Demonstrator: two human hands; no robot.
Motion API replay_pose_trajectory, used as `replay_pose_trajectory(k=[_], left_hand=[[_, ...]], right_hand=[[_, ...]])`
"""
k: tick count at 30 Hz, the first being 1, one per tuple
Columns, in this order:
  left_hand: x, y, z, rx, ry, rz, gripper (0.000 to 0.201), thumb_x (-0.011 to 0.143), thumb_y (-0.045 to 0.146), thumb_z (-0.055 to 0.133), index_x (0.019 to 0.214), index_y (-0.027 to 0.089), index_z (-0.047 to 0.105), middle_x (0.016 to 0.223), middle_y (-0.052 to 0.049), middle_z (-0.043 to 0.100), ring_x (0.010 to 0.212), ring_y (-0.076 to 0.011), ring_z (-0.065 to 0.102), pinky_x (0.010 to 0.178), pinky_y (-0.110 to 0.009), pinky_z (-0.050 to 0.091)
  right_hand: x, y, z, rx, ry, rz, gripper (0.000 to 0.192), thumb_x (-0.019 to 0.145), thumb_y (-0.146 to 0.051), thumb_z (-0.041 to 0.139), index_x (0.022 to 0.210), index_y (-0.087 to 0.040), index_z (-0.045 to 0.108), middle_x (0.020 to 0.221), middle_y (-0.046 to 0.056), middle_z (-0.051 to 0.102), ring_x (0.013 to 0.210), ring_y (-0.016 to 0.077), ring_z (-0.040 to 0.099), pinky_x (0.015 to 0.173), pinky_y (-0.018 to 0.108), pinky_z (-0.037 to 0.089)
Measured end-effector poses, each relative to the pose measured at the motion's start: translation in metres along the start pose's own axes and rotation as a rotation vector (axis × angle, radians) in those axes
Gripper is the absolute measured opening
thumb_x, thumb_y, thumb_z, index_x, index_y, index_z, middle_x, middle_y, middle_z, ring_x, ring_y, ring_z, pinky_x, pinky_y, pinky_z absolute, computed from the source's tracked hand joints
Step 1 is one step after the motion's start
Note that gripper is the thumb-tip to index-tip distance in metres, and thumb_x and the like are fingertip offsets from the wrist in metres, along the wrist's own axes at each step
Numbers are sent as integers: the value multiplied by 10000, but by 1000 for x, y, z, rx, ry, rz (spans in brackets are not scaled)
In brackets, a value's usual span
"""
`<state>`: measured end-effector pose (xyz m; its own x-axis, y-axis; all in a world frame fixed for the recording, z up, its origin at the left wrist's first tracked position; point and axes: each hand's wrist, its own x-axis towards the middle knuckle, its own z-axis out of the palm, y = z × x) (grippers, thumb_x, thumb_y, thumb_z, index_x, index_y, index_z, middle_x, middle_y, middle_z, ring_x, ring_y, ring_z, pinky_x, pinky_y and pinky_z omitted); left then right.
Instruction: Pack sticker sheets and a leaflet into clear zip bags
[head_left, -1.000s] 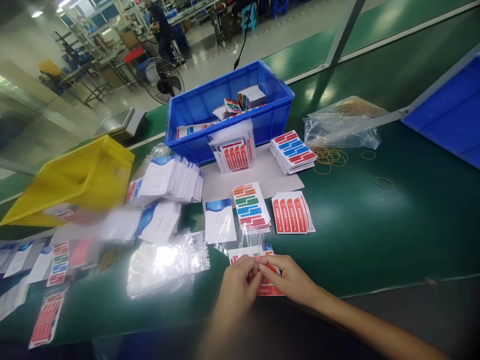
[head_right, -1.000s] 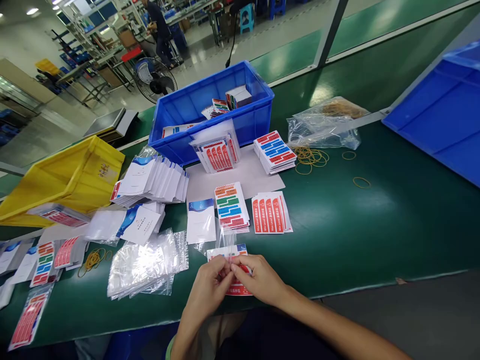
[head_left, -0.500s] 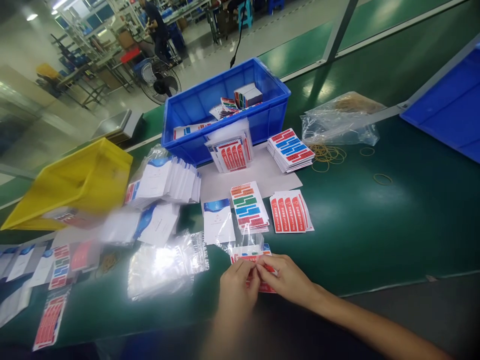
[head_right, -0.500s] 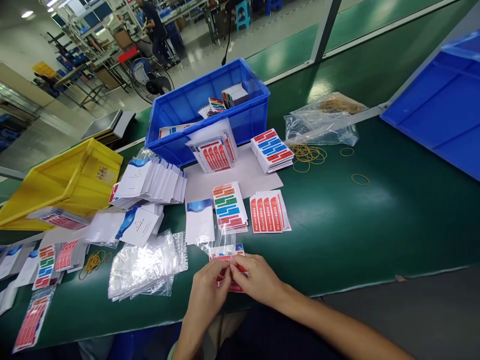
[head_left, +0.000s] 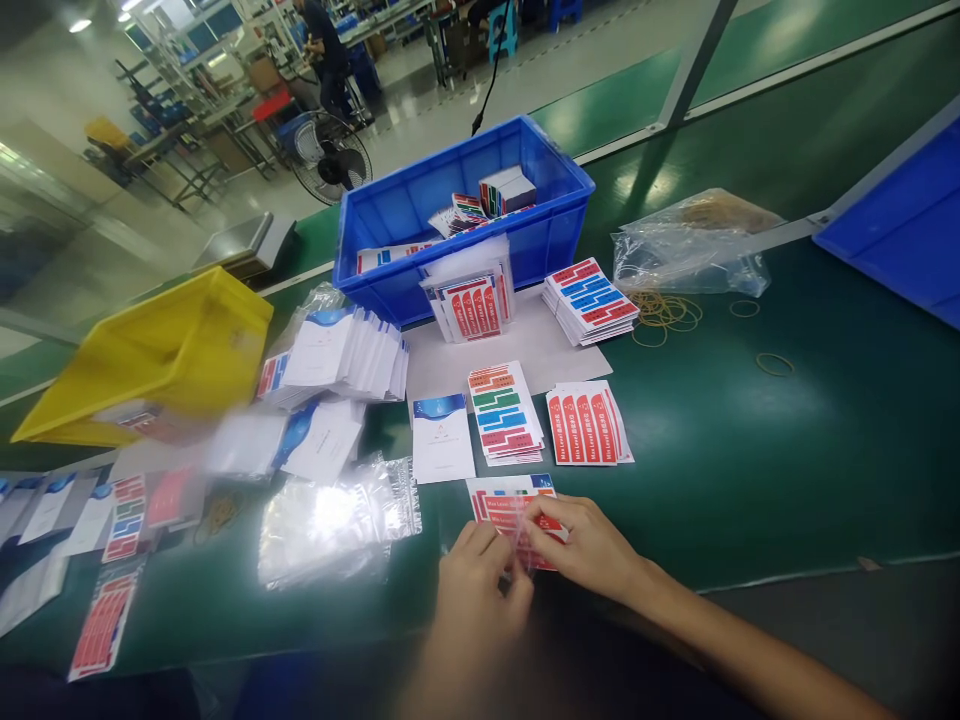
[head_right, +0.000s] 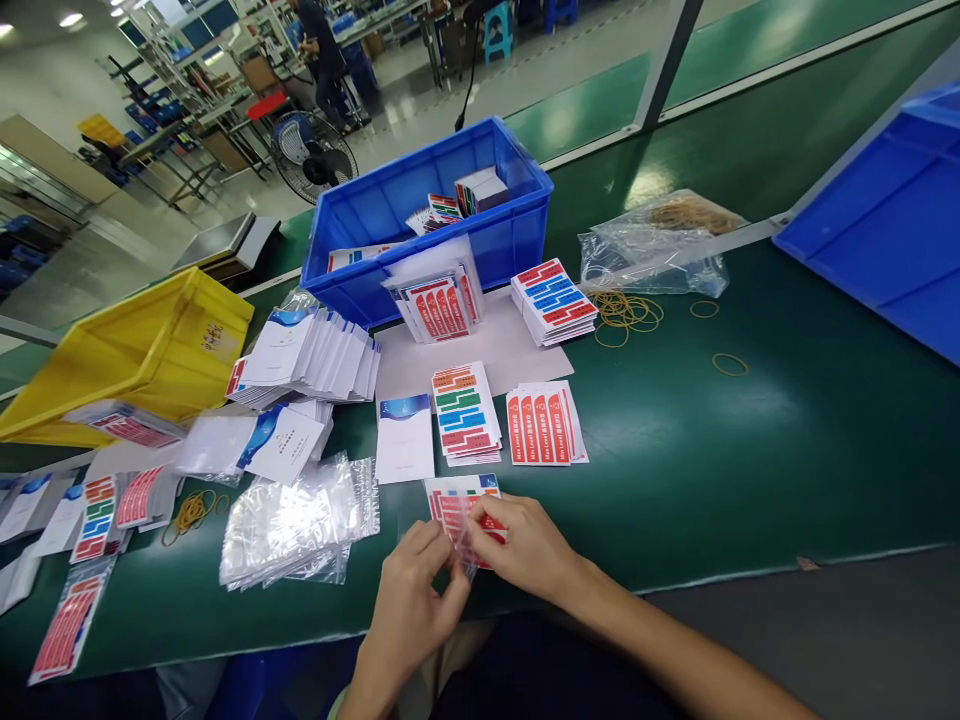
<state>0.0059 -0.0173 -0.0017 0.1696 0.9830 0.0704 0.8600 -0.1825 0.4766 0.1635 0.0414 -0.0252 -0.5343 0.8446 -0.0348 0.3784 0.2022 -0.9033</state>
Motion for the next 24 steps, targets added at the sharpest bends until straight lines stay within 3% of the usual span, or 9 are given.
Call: replay_pose_trajectory(k=[5,9,11,13,16,18,19,21,24], left_hand=[[5,3,-1,-110,-30,-47,220,841,126,451,636,193,406,682,-20,542,652,-142,520,576,-262,371],[6,-9,-11,-90,108,-106,247,841,117,428,618,200,360,635,-2,464,602,-125,465,537,-247,346],[4,-16,-21,-61,221,-141,258,840,116,439,613,202,353,619,9,432,590,-118,442,525,-239,340],[1,-22,-35,-18,328,-169,258,842,116,471,618,199,373,624,18,427,595,-112,440,545,-240,352],[-7,-27,-61,96,552,-170,201,817,102,554,661,188,462,660,20,489,627,-111,485,613,-255,403],[-12,-29,-75,202,775,-110,150,766,83,619,696,180,530,704,7,553,665,-127,540,638,-267,439],[-13,-30,-80,254,865,-67,141,737,73,647,711,177,555,726,-1,577,682,-138,563,641,-271,454],[-12,-30,-83,328,912,8,157,702,56,675,737,175,577,751,-10,597,698,-149,584,643,-272,469],[0,-27,-67,296,642,54,159,744,59,634,754,186,538,782,-22,586,724,-140,571,651,-253,467]], right_hand=[[3,-5,-2,-20,-65,-11,289,892,-262,435,635,-196,549,623,7,605,580,144,530,577,245,395],[-1,4,-6,-31,0,26,304,906,-298,434,652,-197,568,621,8,594,583,155,539,569,255,415],[-7,13,-11,4,37,52,275,913,-333,449,751,-201,628,717,27,653,672,181,604,634,268,469],[-18,24,-17,72,92,91,256,910,-370,481,1020,-211,648,913,53,707,839,221,660,739,291,516],[-36,41,-24,174,302,135,694,863,-410,577,1451,-180,290,1095,93,703,978,264,670,868,342,530],[-45,49,-27,219,386,110,883,842,-385,619,1505,-151,85,1051,97,725,964,276,683,934,387,509],[-47,53,-29,231,366,92,882,844,-360,622,1507,-159,77,1039,89,732,974,277,682,969,409,490],[-48,57,-31,238,249,64,719,857,-322,609,1475,-210,260,1066,64,726,1026,279,665,1008,441,463],[-45,59,-33,238,121,82,360,853,-349,604,1197,-253,642,1123,36,705,1064,301,643,981,453,489]])
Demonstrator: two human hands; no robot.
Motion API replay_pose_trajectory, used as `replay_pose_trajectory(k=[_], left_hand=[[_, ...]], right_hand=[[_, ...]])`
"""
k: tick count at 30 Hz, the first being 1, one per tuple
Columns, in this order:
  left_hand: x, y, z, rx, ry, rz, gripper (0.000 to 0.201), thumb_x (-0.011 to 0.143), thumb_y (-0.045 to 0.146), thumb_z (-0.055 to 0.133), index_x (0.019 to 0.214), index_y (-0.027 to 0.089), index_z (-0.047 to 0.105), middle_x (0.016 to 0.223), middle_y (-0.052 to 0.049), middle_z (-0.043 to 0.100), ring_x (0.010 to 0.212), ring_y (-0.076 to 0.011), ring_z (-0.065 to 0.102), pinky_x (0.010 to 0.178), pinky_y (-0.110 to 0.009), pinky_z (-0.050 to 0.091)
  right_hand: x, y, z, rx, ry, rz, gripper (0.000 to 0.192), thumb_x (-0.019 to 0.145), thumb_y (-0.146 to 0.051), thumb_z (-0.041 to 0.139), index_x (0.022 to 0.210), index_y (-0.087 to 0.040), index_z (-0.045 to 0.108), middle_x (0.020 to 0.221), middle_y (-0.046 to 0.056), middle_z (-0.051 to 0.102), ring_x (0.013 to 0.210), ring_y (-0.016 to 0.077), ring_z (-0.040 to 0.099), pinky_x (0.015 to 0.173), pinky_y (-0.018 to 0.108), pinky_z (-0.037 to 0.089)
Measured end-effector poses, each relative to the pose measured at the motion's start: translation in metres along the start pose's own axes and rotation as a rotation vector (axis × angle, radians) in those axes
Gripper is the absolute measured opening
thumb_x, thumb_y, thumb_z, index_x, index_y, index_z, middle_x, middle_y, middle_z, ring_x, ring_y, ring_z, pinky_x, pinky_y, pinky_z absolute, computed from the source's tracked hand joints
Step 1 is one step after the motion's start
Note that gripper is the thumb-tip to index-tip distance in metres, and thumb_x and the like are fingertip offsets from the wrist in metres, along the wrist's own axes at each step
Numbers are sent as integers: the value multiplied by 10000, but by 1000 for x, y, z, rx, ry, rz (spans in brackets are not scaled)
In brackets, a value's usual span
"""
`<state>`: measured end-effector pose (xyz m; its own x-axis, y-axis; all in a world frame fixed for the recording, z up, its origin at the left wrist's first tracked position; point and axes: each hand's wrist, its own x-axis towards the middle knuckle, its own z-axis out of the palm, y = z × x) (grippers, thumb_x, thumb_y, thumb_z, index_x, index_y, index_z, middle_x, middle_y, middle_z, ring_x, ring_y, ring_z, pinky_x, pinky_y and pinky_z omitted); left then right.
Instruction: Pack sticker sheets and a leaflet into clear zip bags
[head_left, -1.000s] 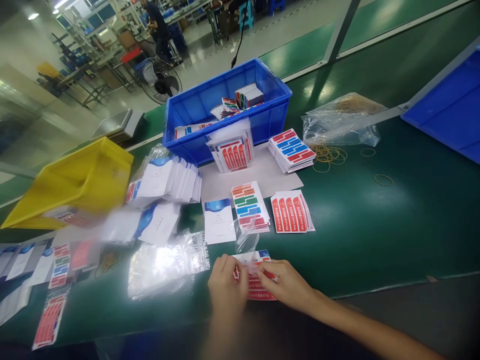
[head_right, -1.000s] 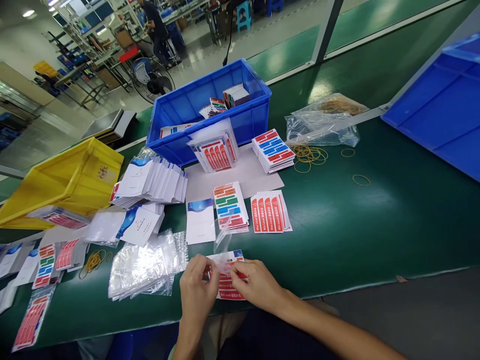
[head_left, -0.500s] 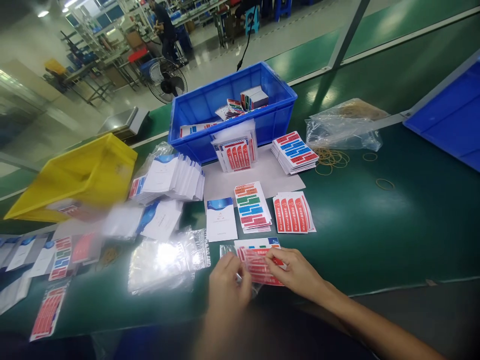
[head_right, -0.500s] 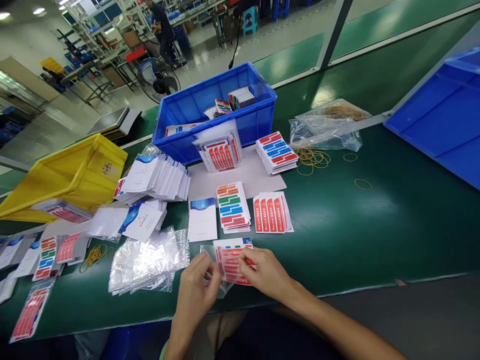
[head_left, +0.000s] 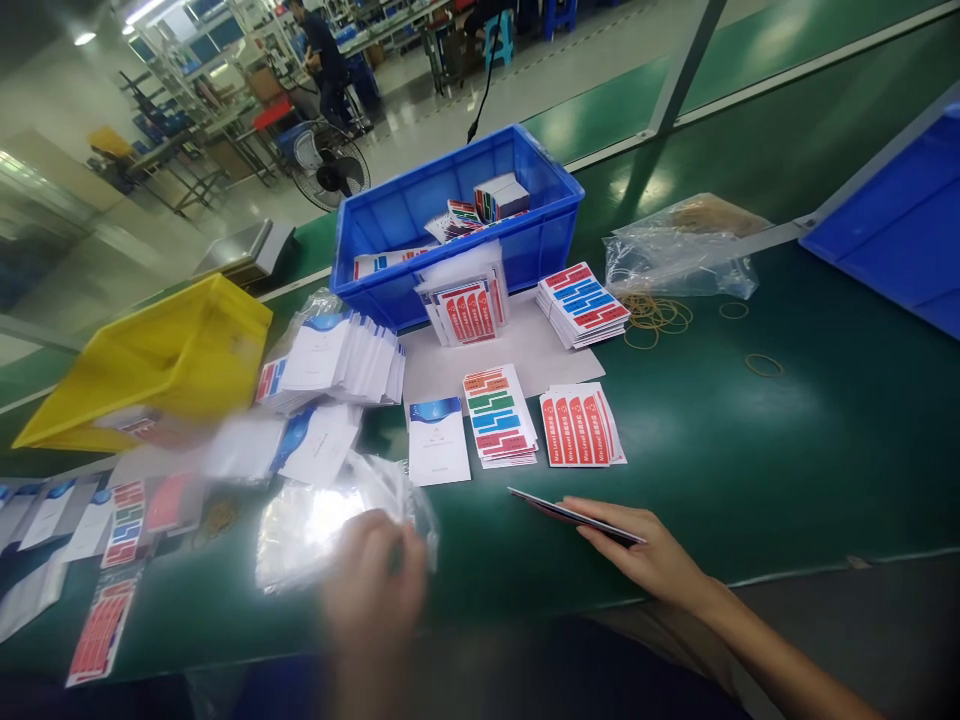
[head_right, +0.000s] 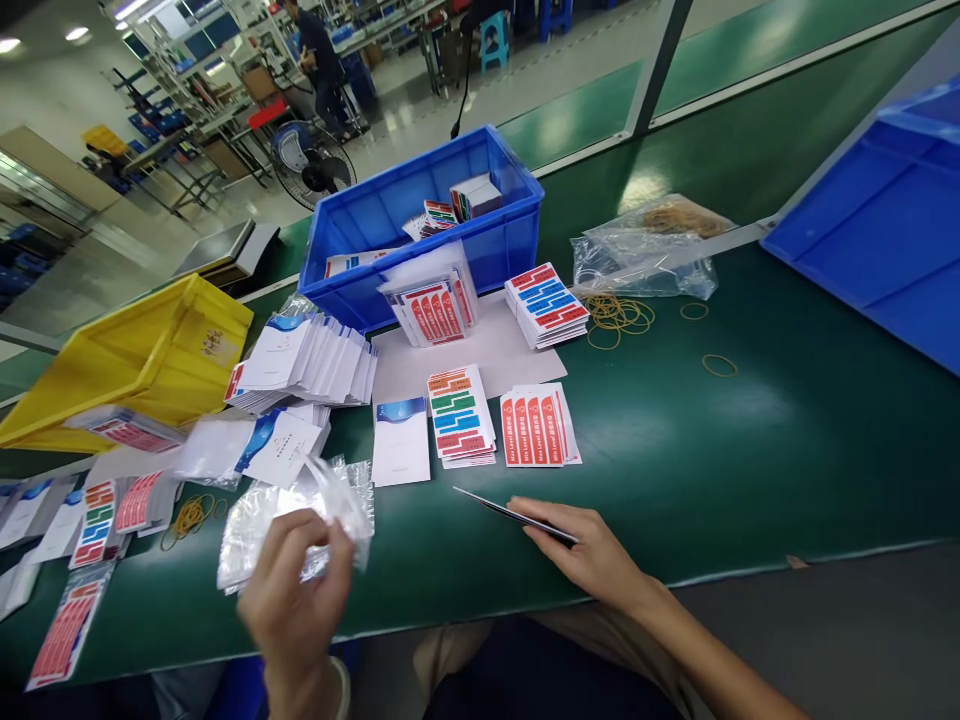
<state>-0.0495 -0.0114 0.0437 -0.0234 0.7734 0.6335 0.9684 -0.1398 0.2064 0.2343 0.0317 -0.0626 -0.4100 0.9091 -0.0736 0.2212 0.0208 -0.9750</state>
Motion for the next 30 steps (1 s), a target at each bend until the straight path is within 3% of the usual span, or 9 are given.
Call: replay_pose_trajectory(k=[2,4,8,12,17,30], left_hand=[[-5,9,24,-71,-217,-5,155,803,76,557,724,193,493,783,-29,560,728,-134,550,643,-245,454],[-14,20,51,-61,-349,-15,190,834,90,486,681,200,464,715,-12,511,671,-130,516,603,-243,427],[-34,41,84,-120,-488,-41,215,833,75,429,664,207,434,690,2,467,619,-120,472,548,-240,383],[-44,57,93,-237,-514,-110,220,829,77,426,658,213,403,674,15,423,586,-113,428,544,-241,372],[-54,66,103,-300,-514,-145,225,824,76,423,652,217,386,670,18,429,574,-111,429,551,-242,374],[-71,69,111,-240,-513,-17,220,842,75,413,667,207,427,680,-4,479,627,-133,490,568,-244,392]], right_hand=[[-1,-2,0,57,15,69,296,836,-395,621,1072,-245,718,1097,47,715,1014,312,660,931,447,525],[-4,-6,0,171,66,163,346,804,-441,659,1065,-223,725,1064,68,726,970,323,672,901,447,544],[-14,-20,-2,357,154,300,424,727,-514,718,1002,-192,742,993,89,743,900,353,684,851,481,560],[-21,-25,0,425,146,366,455,719,-549,712,977,-175,738,930,97,751,850,344,691,808,470,567],[-31,-16,8,543,32,468,514,718,-592,692,978,-150,727,840,101,753,807,329,698,764,465,570],[-36,-14,6,797,-16,557,531,693,-561,737,1000,-130,705,875,119,751,866,327,703,848,500,536]])
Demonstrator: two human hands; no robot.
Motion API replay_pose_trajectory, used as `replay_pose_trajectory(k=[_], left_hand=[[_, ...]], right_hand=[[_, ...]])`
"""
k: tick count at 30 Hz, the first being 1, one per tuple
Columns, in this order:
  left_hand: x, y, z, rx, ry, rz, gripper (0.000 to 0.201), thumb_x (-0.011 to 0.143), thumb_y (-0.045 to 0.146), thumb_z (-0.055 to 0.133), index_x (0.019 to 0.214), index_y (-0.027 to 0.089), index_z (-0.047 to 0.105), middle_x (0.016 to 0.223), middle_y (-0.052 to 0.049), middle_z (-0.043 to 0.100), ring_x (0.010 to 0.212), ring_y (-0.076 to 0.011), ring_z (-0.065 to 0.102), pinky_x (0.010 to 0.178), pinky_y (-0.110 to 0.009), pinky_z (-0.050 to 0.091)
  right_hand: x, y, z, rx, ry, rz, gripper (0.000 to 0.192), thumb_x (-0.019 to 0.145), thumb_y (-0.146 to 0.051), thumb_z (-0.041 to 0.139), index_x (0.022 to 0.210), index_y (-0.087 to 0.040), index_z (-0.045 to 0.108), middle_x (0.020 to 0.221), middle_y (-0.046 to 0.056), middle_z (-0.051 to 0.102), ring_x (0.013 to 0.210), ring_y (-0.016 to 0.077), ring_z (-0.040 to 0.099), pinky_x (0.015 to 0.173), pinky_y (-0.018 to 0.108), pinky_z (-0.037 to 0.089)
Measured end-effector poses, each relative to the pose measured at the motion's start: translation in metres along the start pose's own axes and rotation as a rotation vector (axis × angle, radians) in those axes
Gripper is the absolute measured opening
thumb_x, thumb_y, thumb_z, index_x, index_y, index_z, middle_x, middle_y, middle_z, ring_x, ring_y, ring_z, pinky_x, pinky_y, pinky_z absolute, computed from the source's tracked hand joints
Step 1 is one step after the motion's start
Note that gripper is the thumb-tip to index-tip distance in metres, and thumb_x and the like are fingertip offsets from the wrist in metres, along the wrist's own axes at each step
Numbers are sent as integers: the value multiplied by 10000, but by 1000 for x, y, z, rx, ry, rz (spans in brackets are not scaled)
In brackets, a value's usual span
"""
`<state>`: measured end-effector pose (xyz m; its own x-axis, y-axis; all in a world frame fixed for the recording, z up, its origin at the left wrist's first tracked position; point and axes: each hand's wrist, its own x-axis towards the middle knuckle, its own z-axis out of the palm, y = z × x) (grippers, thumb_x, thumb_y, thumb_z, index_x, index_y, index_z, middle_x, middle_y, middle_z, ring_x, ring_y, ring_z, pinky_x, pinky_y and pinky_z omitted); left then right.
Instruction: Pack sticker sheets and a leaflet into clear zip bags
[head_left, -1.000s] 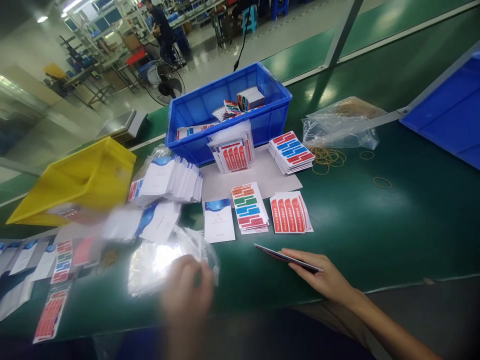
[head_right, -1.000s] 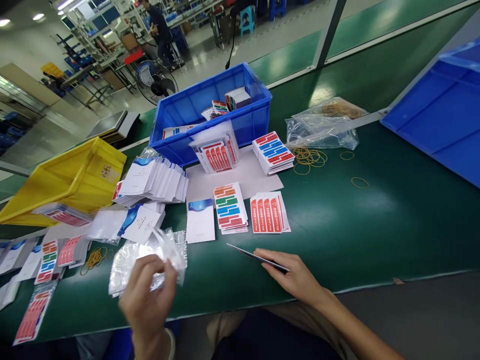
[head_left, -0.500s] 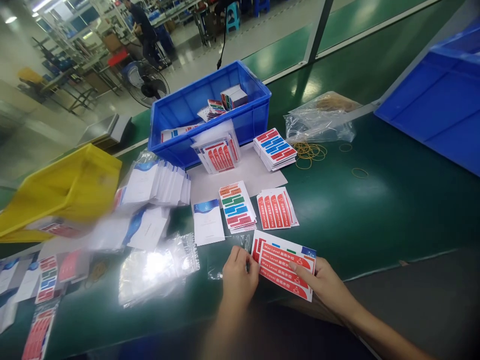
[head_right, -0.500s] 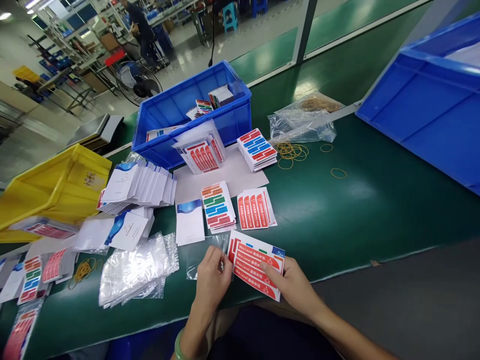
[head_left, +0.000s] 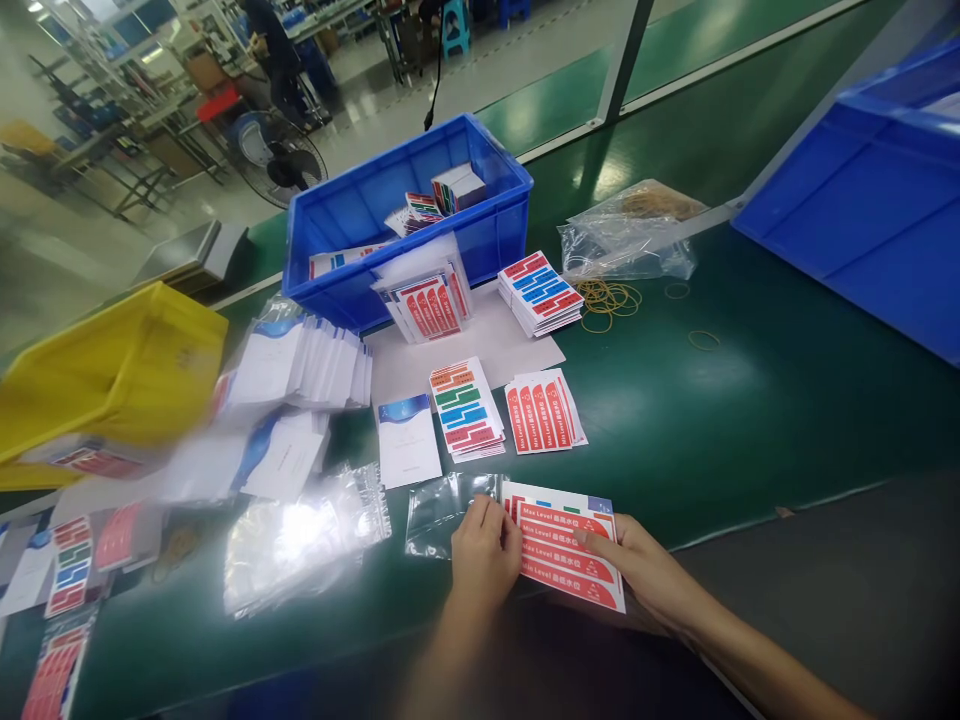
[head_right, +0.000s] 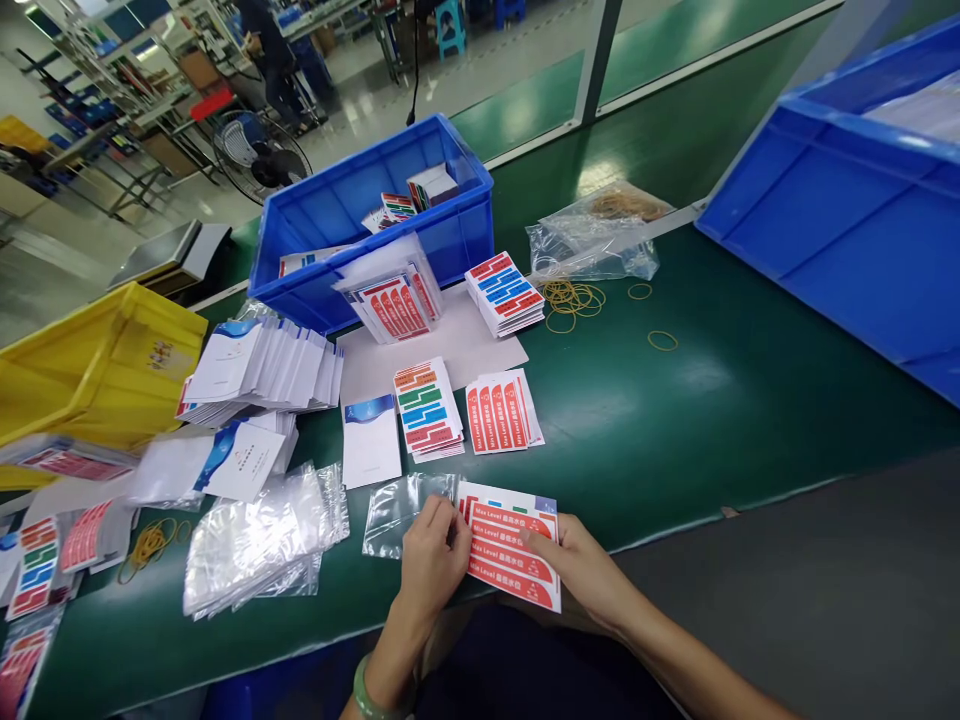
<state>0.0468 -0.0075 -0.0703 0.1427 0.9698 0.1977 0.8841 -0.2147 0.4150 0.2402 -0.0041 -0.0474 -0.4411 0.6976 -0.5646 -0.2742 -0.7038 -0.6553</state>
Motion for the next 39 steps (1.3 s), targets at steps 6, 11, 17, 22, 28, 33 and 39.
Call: replay_pose_trajectory(k=[6,11,17,22,28,33,39], left_hand=[[-1,-5,-3,26,3,48,203,856,89,431,687,196,468,716,-20,536,659,-137,521,593,-248,415],[-1,-8,-1,-7,20,53,180,854,89,445,716,192,499,741,-33,562,691,-147,547,614,-249,444],[2,-12,-3,-89,27,112,148,855,102,478,742,194,500,782,-27,586,727,-137,572,659,-240,473],[3,-14,-7,-122,20,106,140,856,94,476,761,193,504,787,-33,576,730,-140,567,656,-248,478],[3,-12,-7,-136,-19,152,121,863,98,483,791,188,518,817,-44,587,761,-152,571,683,-262,486],[1,-6,-11,-125,-24,72,140,872,105,458,764,190,487,765,-40,556,723,-156,546,652,-265,458],[-2,3,-23,-370,-59,-26,152,885,128,438,752,182,488,756,-27,514,650,-127,494,585,-241,416]], right_hand=[[6,1,0,75,2,15,476,695,-496,766,993,-131,707,914,123,751,894,326,701,886,508,522],[5,0,0,116,7,28,452,699,-476,773,985,-131,713,924,120,752,912,320,698,898,488,521],[7,0,-2,98,-37,26,397,730,-413,769,998,-125,716,932,116,751,893,299,702,899,463,521],[10,-4,-2,78,-73,36,409,731,-412,767,1020,-128,711,928,115,750,886,299,700,891,467,520],[16,4,4,10,-6,-27,492,757,-493,715,1078,-121,680,949,121,740,888,298,688,890,471,511],[24,12,14,-215,-22,-138,523,827,-544,605,1129,-120,647,980,113,722,881,299,665,806,443,540],[24,-7,22,-560,-117,-305,464,932,-525,432,1133,-154,624,1072,99,675,977,263,608,925,421,480]])
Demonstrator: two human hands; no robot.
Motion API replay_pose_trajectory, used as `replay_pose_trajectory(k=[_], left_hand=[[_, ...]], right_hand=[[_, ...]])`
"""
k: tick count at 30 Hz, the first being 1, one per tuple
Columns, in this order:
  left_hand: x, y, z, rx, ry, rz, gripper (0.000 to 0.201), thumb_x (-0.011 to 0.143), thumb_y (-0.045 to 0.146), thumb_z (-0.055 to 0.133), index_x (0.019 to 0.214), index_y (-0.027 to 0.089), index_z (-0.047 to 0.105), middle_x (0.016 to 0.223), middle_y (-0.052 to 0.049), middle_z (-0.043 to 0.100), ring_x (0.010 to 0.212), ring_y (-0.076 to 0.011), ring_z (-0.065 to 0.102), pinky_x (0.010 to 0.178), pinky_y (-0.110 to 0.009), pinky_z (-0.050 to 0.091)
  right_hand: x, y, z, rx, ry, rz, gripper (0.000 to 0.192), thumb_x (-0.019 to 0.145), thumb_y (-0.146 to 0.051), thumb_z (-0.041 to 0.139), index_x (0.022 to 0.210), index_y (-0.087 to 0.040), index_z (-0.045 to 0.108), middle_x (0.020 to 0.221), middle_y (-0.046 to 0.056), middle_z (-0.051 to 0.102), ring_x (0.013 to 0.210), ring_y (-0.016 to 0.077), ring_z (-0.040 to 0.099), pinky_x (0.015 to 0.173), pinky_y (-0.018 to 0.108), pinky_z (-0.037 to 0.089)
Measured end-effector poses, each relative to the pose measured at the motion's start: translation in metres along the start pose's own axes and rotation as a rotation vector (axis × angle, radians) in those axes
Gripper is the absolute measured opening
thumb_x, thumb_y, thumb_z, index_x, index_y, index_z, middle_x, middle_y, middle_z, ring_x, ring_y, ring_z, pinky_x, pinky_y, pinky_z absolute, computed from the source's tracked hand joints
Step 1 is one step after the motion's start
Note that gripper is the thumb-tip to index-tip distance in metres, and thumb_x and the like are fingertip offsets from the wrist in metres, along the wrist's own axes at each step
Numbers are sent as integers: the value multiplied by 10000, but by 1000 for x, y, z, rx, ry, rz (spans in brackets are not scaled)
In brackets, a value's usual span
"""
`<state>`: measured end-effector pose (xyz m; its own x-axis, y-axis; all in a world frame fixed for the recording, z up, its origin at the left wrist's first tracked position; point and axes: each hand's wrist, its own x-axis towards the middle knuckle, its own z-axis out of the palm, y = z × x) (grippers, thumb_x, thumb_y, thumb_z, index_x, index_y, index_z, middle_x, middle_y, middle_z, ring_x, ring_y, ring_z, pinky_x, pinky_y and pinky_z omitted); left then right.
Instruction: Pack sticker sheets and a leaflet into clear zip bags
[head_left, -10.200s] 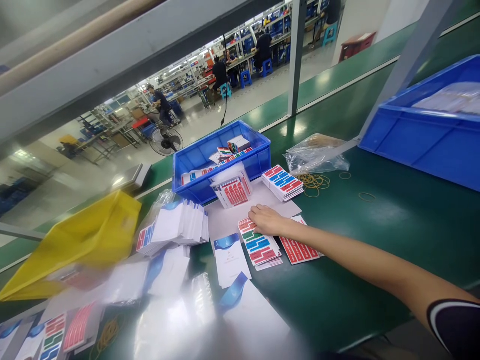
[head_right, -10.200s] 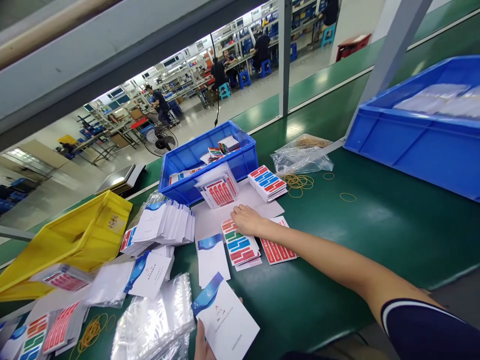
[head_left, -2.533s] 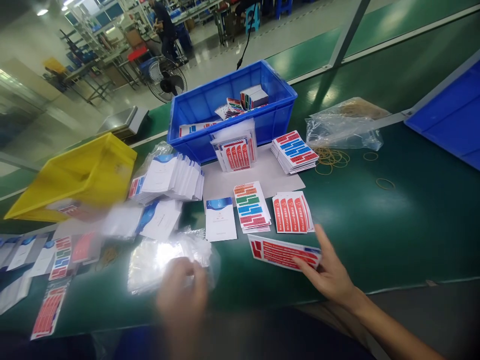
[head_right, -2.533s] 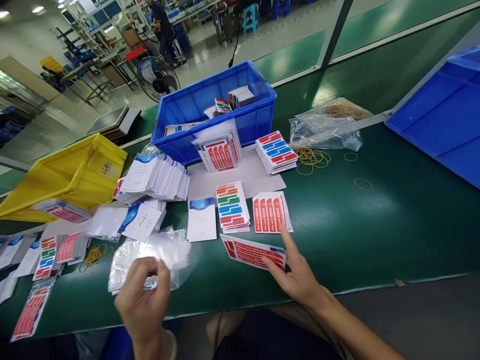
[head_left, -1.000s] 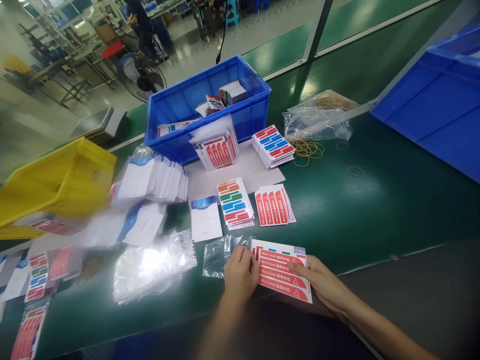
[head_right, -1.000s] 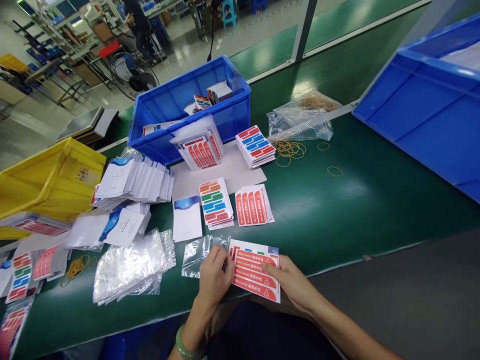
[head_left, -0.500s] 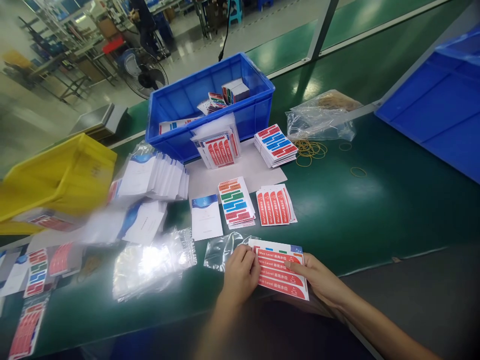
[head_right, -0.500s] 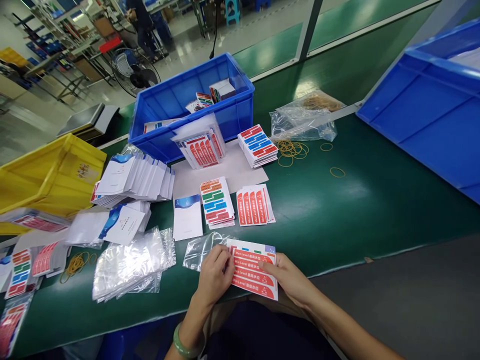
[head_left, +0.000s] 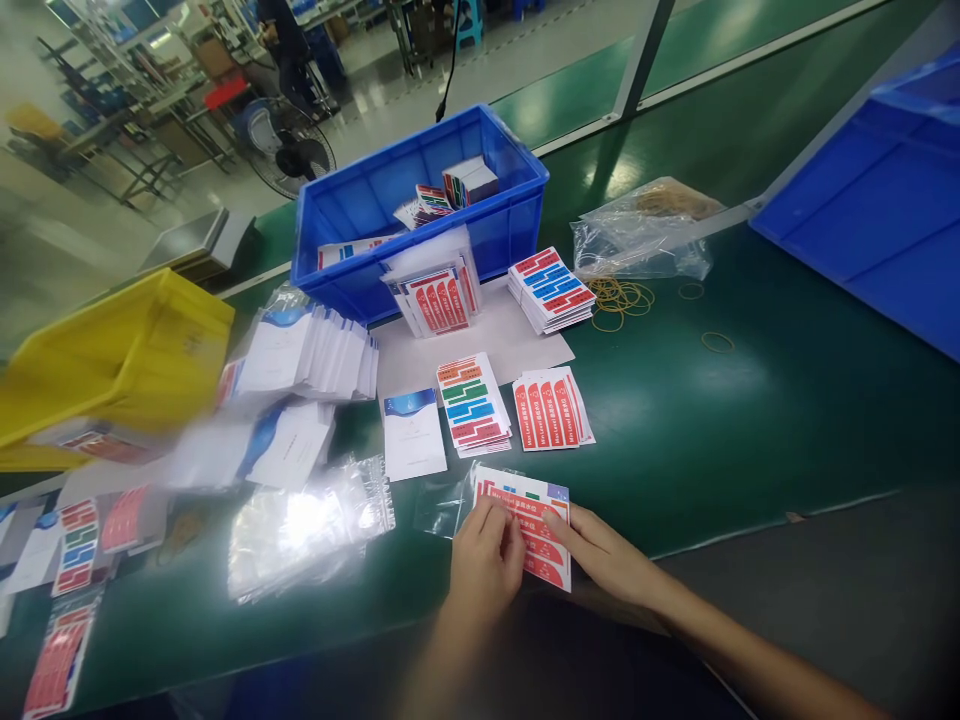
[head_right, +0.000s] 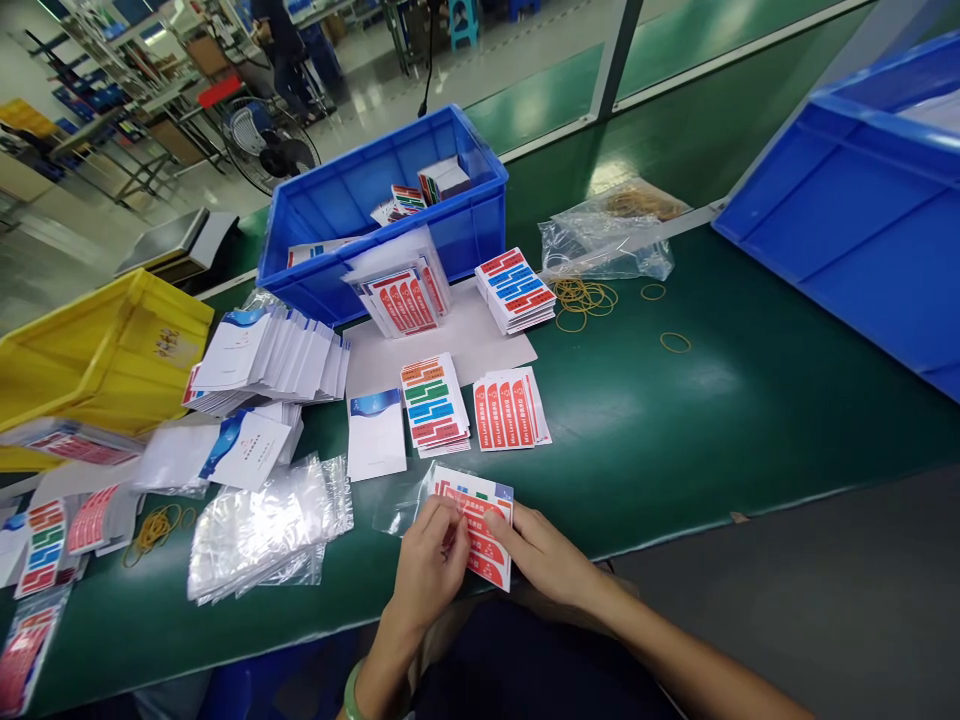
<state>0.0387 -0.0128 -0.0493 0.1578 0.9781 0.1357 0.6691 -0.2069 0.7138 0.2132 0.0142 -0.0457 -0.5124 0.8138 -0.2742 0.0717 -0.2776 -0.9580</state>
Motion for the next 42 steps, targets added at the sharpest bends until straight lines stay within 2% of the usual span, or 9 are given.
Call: replay_pose_trajectory(k=[6,11,16,20,23,27,30,35,42], left_hand=[[4,15,-40,-433,221,-269,208,897,232,499,698,176,520,825,-27,525,739,-124,530,597,-211,420],[-1,12,-68,-816,417,-495,252,779,431,664,761,182,632,817,-26,605,735,-154,588,613,-229,480],[-12,10,-75,-898,500,-694,401,654,495,751,916,195,709,781,-69,707,717,-247,662,591,-311,547],[-13,13,-73,-824,583,-595,329,697,464,729,899,207,683,858,-50,698,801,-215,644,692,-292,537],[-9,16,-72,-793,495,-460,256,752,425,688,721,184,608,848,-30,644,791,-177,603,710,-265,493],[1,31,-72,-716,468,-388,255,824,347,611,652,176,532,814,-12,561,729,-133,533,648,-222,439],[4,41,-72,-703,436,-356,243,853,288,574,645,178,517,816,1,515,725,-116,504,641,-208,414],[0,39,-71,-676,397,-341,215,882,274,538,686,186,532,850,3,500,745,-112,498,656,-212,412],[5,37,-71,-571,408,-361,292,874,350,540,637,181,518,793,-2,514,612,-97,501,544,-228,427]], right_hand=[[-2,-20,-18,156,85,-83,423,964,-524,339,1114,-175,525,928,91,653,769,194,646,694,334,548],[3,-29,-13,88,68,-128,353,974,-474,368,1066,-181,544,929,81,647,782,170,645,709,314,546],[6,-33,5,-48,-11,-135,254,977,-388,411,1073,-198,550,959,65,653,846,164,648,749,305,552],[6,-34,15,-202,-32,-225,204,946,-308,484,1112,-204,540,992,68,658,868,163,649,764,290,558],[7,-36,19,-336,-4,-425,427,912,-271,531,1317,-222,405,1196,116,579,1002,190,623,797,301,563],[8,-49,22,-597,44,-900,705,887,-337,570,1472,-306,177,1542,128,144,1366,319,302,960,437,476],[9,-63,24,-712,32,-1088,705,876,-391,581,1469,-317,207,1578,98,-46,1382,333,268,1017,468,414],[11,-69,26,-824,83,-994,475,898,-442,520,1296,-183,500,1573,132,3,1384,371,238,1068,520,338],[15,-62,27,-793,63,-1016,657,887,-361,548,1450,-208,246,1573,127,2,1414,325,170,1097,508,305]])
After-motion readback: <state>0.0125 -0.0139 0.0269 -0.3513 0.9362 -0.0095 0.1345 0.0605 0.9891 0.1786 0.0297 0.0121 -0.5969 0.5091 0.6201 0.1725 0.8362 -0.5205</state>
